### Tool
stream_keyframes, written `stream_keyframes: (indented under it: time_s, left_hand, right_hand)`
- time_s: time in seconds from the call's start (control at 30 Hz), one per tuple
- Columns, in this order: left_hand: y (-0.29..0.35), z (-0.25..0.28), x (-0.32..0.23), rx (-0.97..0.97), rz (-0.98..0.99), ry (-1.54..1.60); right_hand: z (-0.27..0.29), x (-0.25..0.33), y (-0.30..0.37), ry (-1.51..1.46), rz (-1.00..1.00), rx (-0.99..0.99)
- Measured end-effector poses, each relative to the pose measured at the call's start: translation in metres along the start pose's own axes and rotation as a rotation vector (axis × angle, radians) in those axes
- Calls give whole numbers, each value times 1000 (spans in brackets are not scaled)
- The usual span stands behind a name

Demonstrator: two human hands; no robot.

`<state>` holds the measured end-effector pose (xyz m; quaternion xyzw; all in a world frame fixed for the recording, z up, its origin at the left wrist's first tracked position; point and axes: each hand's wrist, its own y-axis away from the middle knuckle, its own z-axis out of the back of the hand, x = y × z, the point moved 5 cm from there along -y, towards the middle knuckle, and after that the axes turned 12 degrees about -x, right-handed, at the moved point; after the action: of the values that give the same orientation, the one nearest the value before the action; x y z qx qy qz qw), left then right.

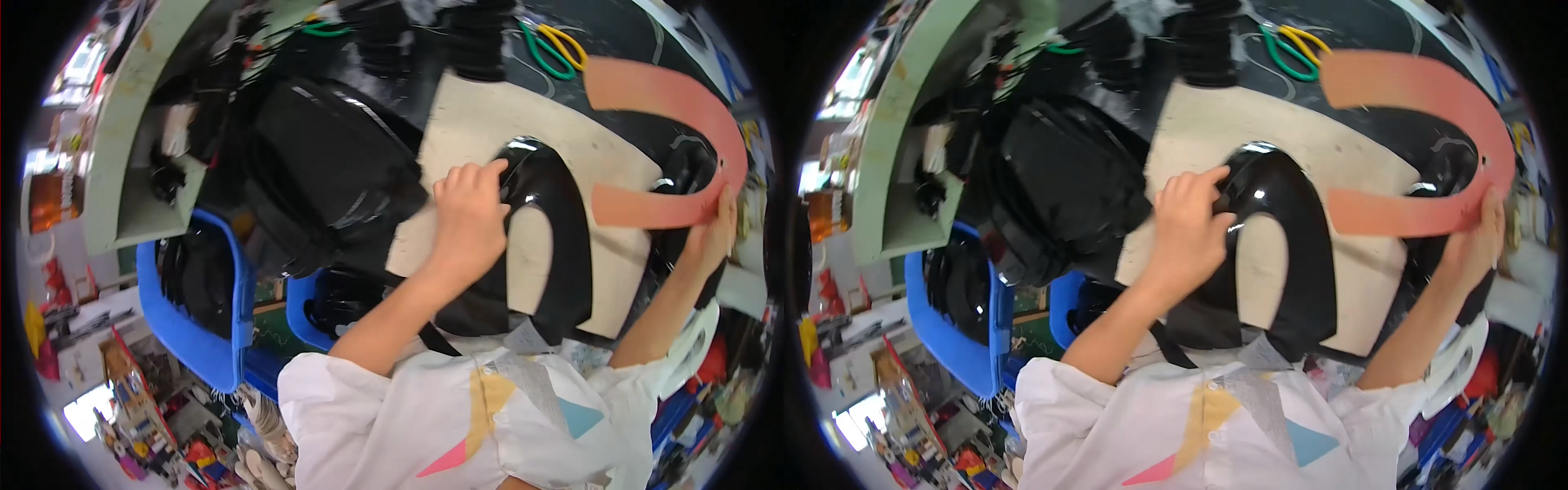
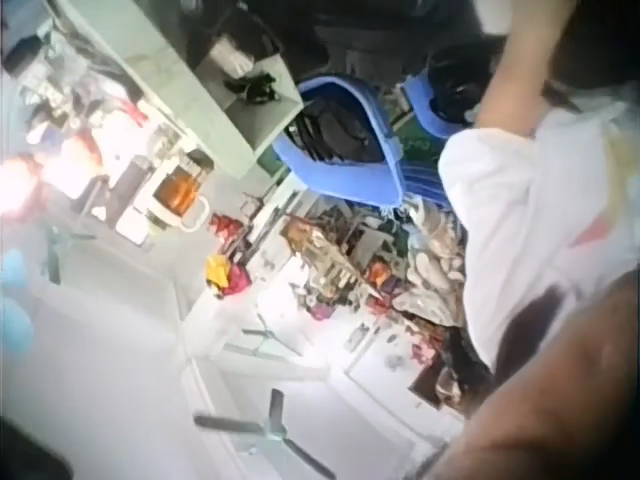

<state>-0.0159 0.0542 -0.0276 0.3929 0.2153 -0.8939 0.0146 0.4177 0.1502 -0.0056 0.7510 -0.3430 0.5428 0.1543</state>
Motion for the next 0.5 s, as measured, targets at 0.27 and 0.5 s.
stream_keyframes:
  time_s: [0.27,0.5]
  left_hand:
    - [-70,254,114,-428,459,525]
    - [-92,204,109,-457,-284,-655]
  right_hand:
    - [-31,-39,60,3,-310,157]
    - [-119,-80,177,611,-62,494]
